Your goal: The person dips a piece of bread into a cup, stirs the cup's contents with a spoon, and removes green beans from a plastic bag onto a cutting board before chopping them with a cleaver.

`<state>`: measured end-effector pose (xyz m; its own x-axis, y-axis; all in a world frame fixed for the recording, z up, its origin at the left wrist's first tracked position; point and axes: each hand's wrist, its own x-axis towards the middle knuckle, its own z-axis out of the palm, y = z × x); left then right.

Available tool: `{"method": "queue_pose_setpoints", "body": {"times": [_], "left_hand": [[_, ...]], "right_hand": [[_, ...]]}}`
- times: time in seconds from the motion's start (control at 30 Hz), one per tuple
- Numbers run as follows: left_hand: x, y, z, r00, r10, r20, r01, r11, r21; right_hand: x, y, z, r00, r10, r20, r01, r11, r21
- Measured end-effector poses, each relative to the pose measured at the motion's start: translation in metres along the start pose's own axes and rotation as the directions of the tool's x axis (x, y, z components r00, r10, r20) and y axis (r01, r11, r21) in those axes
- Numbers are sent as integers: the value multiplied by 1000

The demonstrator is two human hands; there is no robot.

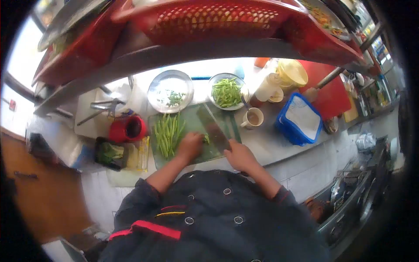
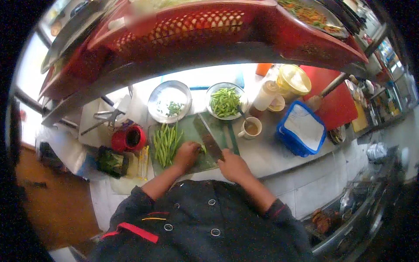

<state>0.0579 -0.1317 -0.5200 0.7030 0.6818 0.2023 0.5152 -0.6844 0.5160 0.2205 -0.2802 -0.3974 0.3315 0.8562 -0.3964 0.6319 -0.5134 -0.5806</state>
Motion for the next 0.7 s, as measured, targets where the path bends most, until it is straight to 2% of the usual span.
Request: {"method": "queue_pose_setpoints", "body": {"times": [0.07, 0.2, 0.27, 0.33, 0.37, 0.47, 0.53, 0.57, 0.6, 0.63, 0.67, 0.7], "left_hand": [[3, 5, 2, 992, 19, 123, -3, 992, -123], [9, 9, -18, 994, -102, 27, 103, 992, -69], [11, 1, -41, 977, -202, 63, 191, 970, 151], [5, -14, -41, 978, -199, 67, 181, 961, 207], [2, -24, -39, 978, -195, 77, 171, 953, 250], [-6, -47, -16, 986, -167, 9, 161, 963, 215], [-4, -47, -14, 984, -178, -18, 177, 960, 218], [-1, -38, -23, 957, -286, 57, 272, 945, 181], [1, -31, -30, 912, -387, 138, 367, 918, 148], [2, -26, -35, 913, -390, 118, 372, 916, 148], [1, -23, -36, 908, -387, 162, 382, 922, 64], [-1, -21, -36, 900, -381, 213, 394, 919, -23]], "right_hand": [[-15, 7, -8, 999, 12, -36, -13, 1000, -12], [-36, 21, -18, 998, 63, 5, -63, 998, 3], [-41, 23, -18, 999, 53, 11, -53, 998, 14], [-42, 22, -17, 990, 39, 135, -45, 998, 44], [-40, 25, -12, 991, -3, 135, -2, 999, 39], [-30, 33, 6, 973, -195, 123, 196, 981, 3], [-23, 34, 11, 968, -111, 226, 126, 991, -53], [-21, 32, 10, 967, -136, 214, 151, 987, -58], [-21, 29, 7, 972, -96, 213, 115, 990, -80], [-21, 29, 6, 975, -51, 215, 74, 992, -104], [-19, 32, 7, 975, -62, 215, 87, 990, -111], [-19, 37, 9, 986, -80, 149, 96, 990, -99]]}}
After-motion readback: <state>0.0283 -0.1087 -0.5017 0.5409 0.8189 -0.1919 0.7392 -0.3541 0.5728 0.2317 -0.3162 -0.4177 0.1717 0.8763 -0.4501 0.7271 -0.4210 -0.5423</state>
